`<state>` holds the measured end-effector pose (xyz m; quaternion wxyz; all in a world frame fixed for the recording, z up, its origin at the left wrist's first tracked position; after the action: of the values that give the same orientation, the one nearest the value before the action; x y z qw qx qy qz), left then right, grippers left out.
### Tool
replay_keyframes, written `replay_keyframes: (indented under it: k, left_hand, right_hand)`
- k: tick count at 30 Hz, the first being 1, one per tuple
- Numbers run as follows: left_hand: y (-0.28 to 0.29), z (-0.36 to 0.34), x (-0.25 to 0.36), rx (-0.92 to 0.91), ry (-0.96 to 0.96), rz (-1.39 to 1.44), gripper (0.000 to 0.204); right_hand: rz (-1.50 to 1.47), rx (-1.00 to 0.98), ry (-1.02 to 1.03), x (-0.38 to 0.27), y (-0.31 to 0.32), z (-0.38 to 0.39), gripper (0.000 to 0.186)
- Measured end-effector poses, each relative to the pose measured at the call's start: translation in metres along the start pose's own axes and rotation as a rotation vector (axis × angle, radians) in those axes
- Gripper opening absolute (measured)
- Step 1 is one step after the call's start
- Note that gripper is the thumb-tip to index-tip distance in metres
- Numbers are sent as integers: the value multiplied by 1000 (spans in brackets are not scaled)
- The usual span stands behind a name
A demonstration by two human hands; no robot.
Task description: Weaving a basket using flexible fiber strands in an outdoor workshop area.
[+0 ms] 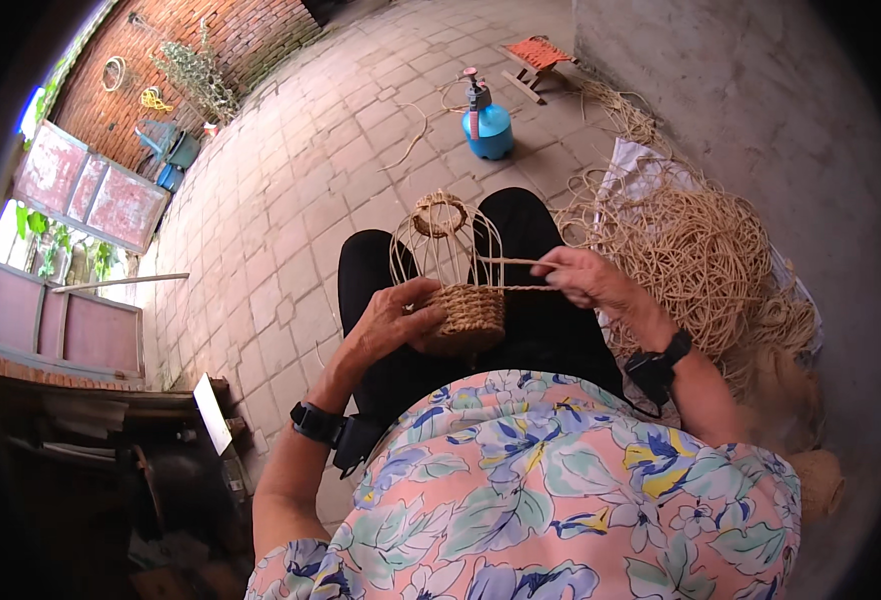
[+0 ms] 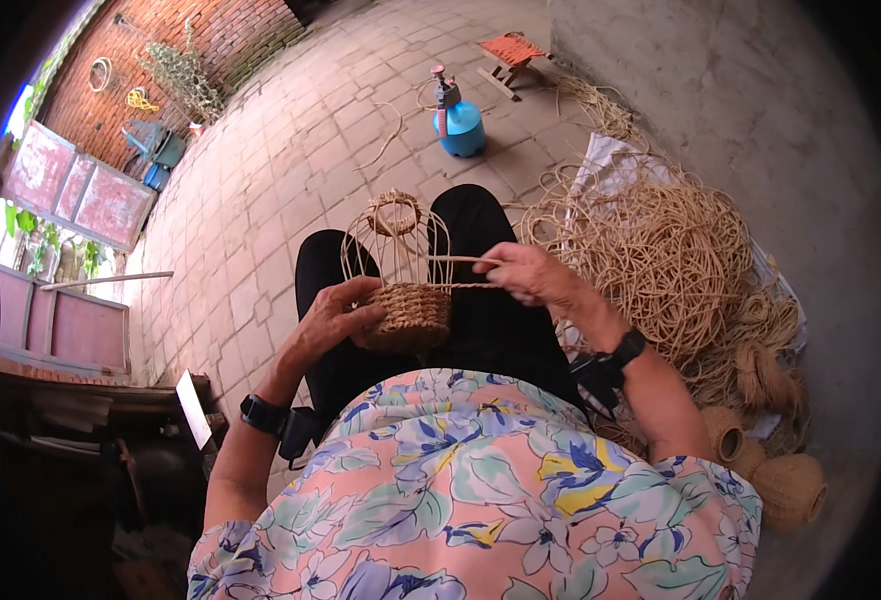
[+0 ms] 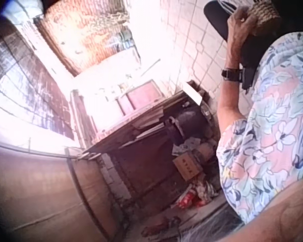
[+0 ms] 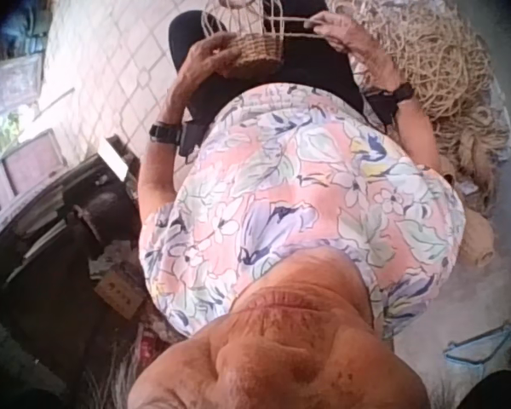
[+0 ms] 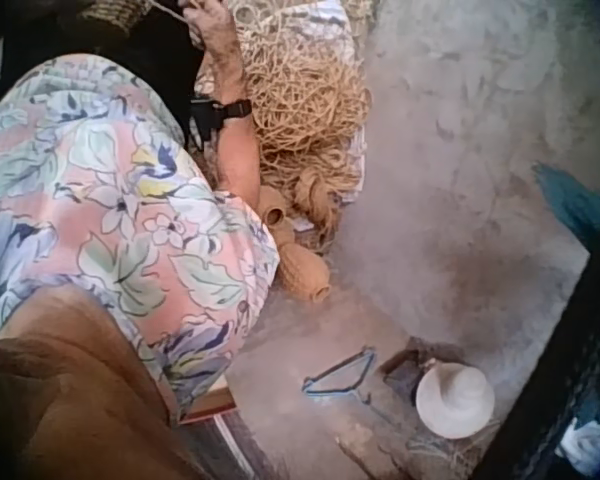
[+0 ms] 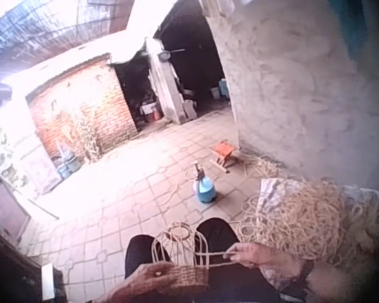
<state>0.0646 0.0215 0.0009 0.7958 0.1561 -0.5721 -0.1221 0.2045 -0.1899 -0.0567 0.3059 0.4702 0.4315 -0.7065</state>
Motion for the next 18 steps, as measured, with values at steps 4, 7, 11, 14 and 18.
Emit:
replay_keyframes:
  k: [4,7,11,14,18]
  left_hand:
    - [-3,3,5,-20,54,-46,36]
    - [-1,3,22,139,-72,-256,26]
    - [2,8,68,547,-374,-458,12]
    - [-29,-15,77,282,-386,-599,16]
    - [-41,-41,68,184,-253,-724,22]
  right_hand:
    - [-206,210,-3,51,116,40,27]
    - [-84,557,-68,72,158,64,39]
    - [352,860,-229,53,172,93,51]
    - [76,376,-15,18,85,53,49]
    - [-249,54,-233,33,-9,5,36]
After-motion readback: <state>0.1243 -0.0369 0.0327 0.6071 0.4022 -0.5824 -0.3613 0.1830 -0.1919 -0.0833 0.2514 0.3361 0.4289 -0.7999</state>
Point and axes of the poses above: each hand's wrist, its own z-axis away from the middle knuckle, its own y-axis out of the back of the hand, x = y × z, the point moved 7 cm from there along -z, towards the middle knuckle, and after that the axes turned 3 degrees about y, right-handed, at the moved point
